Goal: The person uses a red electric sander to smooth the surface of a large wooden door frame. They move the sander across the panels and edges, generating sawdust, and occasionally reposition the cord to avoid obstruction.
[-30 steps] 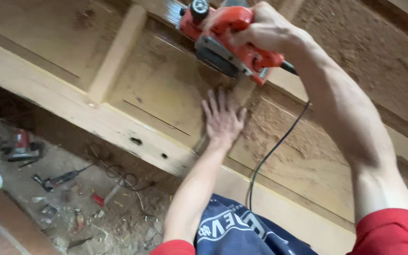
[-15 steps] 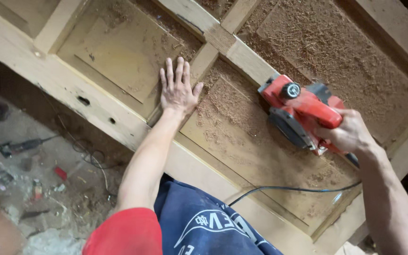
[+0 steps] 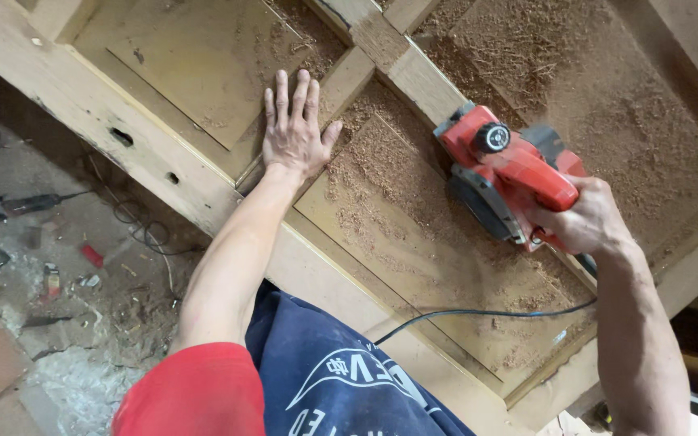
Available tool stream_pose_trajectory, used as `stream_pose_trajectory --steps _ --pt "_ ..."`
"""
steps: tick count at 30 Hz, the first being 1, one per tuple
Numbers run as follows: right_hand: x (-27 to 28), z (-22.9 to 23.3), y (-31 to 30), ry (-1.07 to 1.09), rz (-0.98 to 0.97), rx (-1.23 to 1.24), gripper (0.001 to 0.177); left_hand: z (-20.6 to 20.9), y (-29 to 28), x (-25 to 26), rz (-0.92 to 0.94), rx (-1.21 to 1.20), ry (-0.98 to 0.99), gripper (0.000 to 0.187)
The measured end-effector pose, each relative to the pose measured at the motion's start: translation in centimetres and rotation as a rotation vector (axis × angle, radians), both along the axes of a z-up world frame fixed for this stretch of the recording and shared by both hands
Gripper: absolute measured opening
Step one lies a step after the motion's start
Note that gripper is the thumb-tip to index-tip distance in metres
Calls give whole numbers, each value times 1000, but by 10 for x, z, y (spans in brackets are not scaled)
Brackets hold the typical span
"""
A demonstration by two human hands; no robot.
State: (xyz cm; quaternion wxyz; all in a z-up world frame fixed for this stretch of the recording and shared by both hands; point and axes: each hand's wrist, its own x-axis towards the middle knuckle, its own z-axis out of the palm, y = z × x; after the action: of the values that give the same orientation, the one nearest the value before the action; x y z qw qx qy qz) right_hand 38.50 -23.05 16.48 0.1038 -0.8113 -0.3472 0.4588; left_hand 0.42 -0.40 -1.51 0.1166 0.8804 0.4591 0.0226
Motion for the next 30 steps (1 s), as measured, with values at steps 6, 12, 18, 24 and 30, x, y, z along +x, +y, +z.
stream_pose_trajectory --steps 6,12,18,24,30 --pt "-11 1 32 -25 86 86 28 1 2 1 3 -53 60 83" --pt "-26 -1 78 -56 120 54 27 6 4 2 3 -65 56 84" --pt "-48 -1 130 -73 174 89 25 12 3 3 12 -80 62 83" --pt "-62 -8 163 14 170 296 34 15 2 2 9 -83 51 85" --pt "-73 -12 192 32 254 366 42 5 1 0 -23 -36 42 88"
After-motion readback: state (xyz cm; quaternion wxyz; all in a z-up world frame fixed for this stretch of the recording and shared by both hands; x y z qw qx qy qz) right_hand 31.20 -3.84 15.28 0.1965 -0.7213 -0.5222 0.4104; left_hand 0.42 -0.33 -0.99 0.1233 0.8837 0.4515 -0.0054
